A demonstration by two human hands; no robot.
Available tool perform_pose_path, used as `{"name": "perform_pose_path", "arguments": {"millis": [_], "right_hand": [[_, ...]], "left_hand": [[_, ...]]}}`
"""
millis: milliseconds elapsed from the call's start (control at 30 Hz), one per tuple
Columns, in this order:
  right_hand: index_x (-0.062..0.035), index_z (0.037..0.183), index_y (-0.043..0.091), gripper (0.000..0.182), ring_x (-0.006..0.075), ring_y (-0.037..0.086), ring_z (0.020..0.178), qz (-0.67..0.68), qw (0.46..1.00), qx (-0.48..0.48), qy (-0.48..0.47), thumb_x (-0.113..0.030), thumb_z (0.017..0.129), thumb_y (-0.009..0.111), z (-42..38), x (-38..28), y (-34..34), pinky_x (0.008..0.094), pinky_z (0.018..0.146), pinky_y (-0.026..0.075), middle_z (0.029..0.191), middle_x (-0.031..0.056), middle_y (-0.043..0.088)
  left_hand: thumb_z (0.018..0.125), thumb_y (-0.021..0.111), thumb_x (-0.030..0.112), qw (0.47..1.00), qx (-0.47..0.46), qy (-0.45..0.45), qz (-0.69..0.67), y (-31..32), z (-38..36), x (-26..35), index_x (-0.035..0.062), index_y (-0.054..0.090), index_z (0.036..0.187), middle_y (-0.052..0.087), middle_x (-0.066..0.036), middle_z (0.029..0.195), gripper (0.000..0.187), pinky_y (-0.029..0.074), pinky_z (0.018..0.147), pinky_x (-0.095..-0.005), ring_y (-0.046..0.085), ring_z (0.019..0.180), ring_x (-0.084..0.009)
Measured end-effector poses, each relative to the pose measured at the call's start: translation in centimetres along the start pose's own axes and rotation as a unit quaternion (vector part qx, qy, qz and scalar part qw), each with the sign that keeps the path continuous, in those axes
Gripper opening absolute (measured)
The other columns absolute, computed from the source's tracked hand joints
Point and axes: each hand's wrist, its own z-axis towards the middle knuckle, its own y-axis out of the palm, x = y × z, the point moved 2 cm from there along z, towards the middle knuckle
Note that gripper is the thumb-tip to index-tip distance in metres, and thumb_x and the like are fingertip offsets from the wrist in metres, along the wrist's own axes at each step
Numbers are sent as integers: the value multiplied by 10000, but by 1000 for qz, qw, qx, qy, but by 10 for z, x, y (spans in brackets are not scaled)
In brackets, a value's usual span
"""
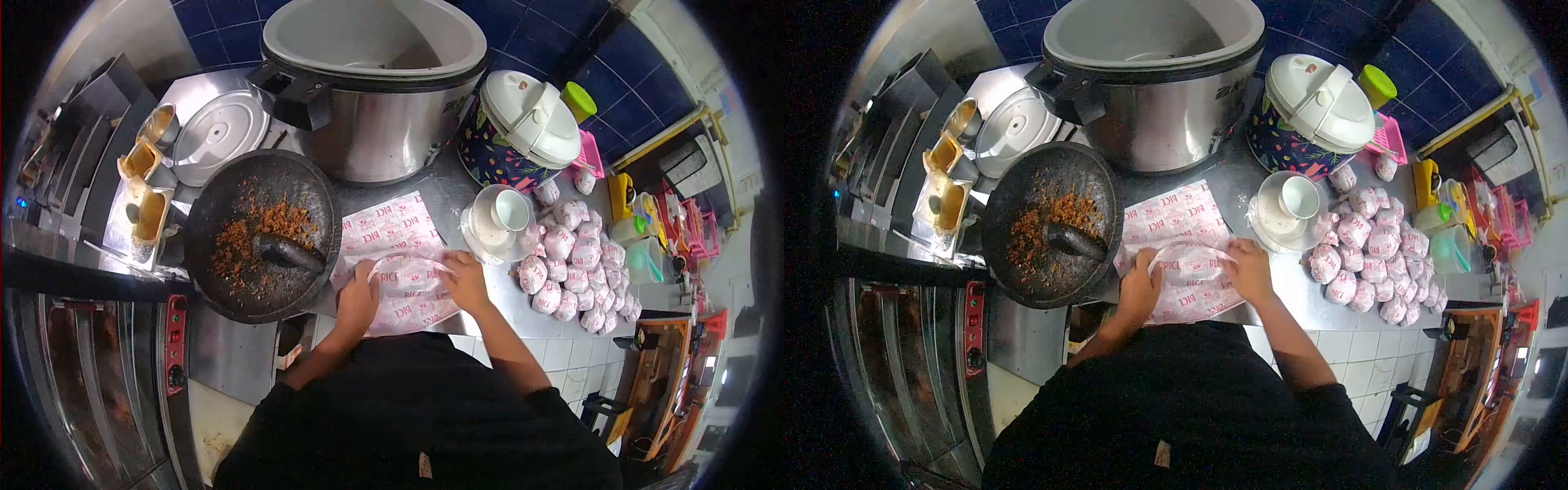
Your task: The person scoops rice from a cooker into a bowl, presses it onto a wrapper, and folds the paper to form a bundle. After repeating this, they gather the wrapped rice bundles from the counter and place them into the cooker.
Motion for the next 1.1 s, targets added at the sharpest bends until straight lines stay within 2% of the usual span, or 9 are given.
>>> {"name": "perform_pose_path", "arguments": {"millis": [133,200,267,367,433,633,767,933,1100], "right_hand": [[-128,1083,551,464,325,431,1129,-13,998,29,50,-121,631,653,22,-17,6,508,919,334,1230,95,442],[-119,1035,569,407,324,452,1097,1,997,83,10,-118,637,653,42,-30,3,486,925,346,1184,108,479],[-109,987,587,351,323,473,1065,13,990,135,-29,-115,643,654,60,-34,1,464,931,359,1139,122,516],[-104,1006,600,335,300,498,1027,-89,991,5,-100,-75,673,629,84,-29,9,466,933,356,1107,91,548],[-97,1023,612,308,284,535,963,-107,970,-198,-95,-68,717,597,93,-24,15,449,902,393,1043,67,583],[-2,895,605,196,283,558,898,-109,951,-125,-260,-86,728,546,31,-45,5,356,773,481,895,99,569],[21,915,591,235,281,544,887,-55,966,-42,-250,-78,708,541,7,-49,7,351,760,475,892,110,549],[13,1099,571,371,299,544,859,-15,981,-36,-189,-57,735,575,-17,-37,16,381,755,470,933,127,525],[-10,1168,536,420,323,557,950,20,984,-38,-173,-93,765,620,-30,-21,8,373,817,480,1060,135,548]], "left_hand": [[802,583,109,981,68,106,147,-4,5,21,77,572,1086,599,-141,1047,286,480,815,-389,578,1003,-310],[770,596,73,926,14,361,107,4,-1,25,64,569,1127,557,-135,1121,358,447,881,-391,524,1078,-283],[769,600,87,936,-25,337,103,13,-6,36,68,565,1155,542,-127,1149,388,443,891,-381,515,1092,-271],[776,614,140,944,-49,300,125,24,-11,43,76,550,1205,538,-98,1167,439,446,889,-375,521,1077,-260],[777,626,159,946,-41,285,151,26,-10,45,72,544,1208,541,-89,1155,447,452,872,-379,527,1057,-258],[770,646,181,949,-48,252,185,45,-14,29,48,607,1060,552,-97,1070,322,472,817,-363,541,1005,-254],[757,646,208,936,-37,279,212,46,-22,24,66,598,1059,550,-50,1027,337,473,805,-330,522,1032,-212],[707,713,260,927,121,295,197,10,-16,57,68,598,1039,583,-52,1045,400,457,839,-336,556,990,-232],[702,735,268,948,32,277,151,25,-18,29,52,568,1085,576,-91,1086,470,463,854,-359,567,995,-255]]}}
